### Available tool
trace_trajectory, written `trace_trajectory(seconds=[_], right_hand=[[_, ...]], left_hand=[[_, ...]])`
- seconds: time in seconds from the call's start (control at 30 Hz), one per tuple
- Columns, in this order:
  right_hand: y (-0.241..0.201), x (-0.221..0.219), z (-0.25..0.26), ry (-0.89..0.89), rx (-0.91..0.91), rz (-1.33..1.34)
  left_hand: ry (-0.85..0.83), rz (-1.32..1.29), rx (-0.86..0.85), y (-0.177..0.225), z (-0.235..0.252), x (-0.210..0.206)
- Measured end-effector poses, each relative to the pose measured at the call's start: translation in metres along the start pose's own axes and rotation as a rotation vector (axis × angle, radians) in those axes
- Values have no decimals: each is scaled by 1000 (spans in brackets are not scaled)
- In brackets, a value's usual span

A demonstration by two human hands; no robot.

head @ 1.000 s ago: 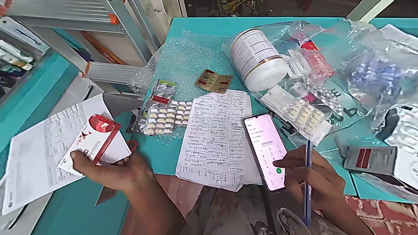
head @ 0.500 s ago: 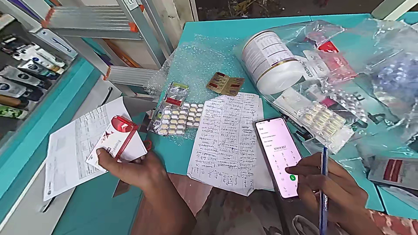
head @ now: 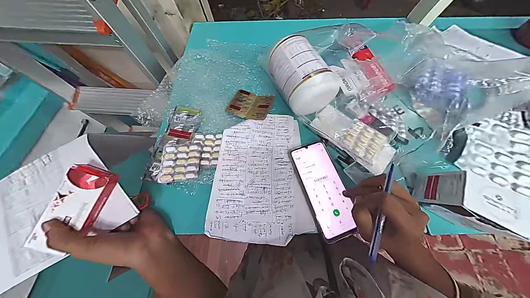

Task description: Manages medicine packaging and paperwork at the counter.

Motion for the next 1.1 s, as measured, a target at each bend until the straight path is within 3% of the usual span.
trace_trajectory(seconds=[0.23,0.67,0.93,1.1], right_hand=[[0,-14,-2,-37,32,-93],[-7,-7,-14,-182,135,162],[-4,21,-24,-10,15,151],[19,42,-40,104,-112,200]], left_hand=[[20,-5,3,-1,0,-2],[3,-9,16,0,-3,-7],[0,3,32,1,-5,-13],[12,69,52,10,-17,-23]])
Point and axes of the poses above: each hand's wrist, its own z-axis towards the middle knuckle, its own x-axis out of the back of the hand, y = z × x, the point moved 6 cm from there along z, towards the middle knuckle, and after that the axes turned 10 degrees about -x, right-handed, at the moved point
